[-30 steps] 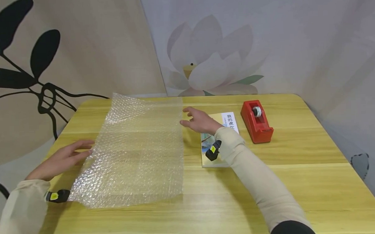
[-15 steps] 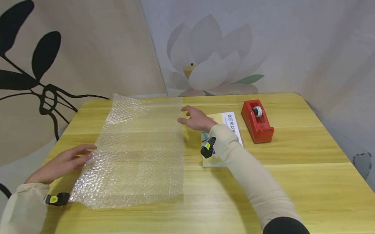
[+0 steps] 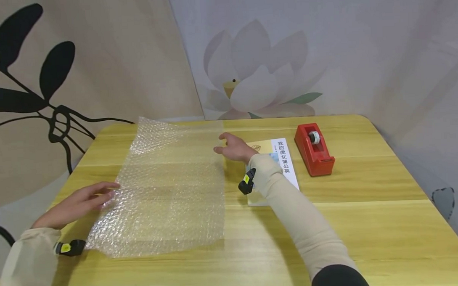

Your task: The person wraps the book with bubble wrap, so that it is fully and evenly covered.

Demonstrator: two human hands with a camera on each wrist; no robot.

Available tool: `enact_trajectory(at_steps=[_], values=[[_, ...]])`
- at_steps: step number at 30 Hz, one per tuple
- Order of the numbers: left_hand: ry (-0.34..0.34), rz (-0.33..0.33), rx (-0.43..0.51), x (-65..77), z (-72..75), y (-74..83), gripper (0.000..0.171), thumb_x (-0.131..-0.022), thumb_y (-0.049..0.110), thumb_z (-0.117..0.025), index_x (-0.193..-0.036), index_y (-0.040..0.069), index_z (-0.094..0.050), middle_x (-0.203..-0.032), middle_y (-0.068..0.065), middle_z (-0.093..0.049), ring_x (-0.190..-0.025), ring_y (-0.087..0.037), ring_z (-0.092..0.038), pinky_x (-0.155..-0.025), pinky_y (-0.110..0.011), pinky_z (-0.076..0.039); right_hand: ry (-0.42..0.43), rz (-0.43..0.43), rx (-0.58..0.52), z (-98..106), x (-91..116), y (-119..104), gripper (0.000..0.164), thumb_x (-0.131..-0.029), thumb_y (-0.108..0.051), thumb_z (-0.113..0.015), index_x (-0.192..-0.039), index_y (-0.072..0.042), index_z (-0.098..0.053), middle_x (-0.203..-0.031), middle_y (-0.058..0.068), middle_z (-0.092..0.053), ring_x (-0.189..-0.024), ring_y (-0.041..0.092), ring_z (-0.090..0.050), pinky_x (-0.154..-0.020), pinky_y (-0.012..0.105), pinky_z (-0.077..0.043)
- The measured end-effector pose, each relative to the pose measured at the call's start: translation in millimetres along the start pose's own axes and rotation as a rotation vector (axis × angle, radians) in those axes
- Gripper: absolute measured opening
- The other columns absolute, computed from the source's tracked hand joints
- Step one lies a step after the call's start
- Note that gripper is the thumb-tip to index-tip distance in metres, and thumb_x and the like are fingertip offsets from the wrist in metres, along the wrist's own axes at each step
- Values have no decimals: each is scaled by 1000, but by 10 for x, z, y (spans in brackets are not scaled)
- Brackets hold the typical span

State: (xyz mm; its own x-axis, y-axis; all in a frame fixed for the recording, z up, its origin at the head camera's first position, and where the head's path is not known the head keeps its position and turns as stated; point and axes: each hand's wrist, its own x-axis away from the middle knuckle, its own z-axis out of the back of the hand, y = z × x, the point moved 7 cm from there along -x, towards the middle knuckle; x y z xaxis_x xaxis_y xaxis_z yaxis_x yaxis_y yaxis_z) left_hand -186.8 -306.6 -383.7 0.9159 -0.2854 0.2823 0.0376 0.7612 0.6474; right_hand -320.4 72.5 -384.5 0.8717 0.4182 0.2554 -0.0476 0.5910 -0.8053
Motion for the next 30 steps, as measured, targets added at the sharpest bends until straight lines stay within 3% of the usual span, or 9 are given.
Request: enact_trajectory(at_steps=[11, 18, 30], values=[[-20, 35, 12, 3, 0, 1, 54, -108, 36, -43, -147, -1, -44, -146, -29, -50, -107, -21, -63, -87, -39, -57, 36, -36, -77, 0, -66, 39, 59, -104, -31, -53, -155, -10, -32, -154, 21, -39, -140, 38, -44, -115, 55, -41], [-9, 34, -7, 8, 8, 30, 53, -108, 36, -44, -146, -1, -46, -146, -29, -50, -114, -29, -62, -89, -44, -58, 46, -26, -125, -6, -107, 53, 58, -104, -25, -53, -155, -8, -32, -153, 22, -40, -132, 37, -53, -113, 51, -45], [0, -7, -34, -6, -8, 12, 51, -104, 30, -56, -142, -3, -50, -142, -27, -55, -117, -33, -61, -86, -34, -56, 40, -38, -263, -47, -172, 81, 55, -102, -10, -55, -153, -2, -34, -150, 23, -39, -131, 38, -55, -112, 46, -48]])
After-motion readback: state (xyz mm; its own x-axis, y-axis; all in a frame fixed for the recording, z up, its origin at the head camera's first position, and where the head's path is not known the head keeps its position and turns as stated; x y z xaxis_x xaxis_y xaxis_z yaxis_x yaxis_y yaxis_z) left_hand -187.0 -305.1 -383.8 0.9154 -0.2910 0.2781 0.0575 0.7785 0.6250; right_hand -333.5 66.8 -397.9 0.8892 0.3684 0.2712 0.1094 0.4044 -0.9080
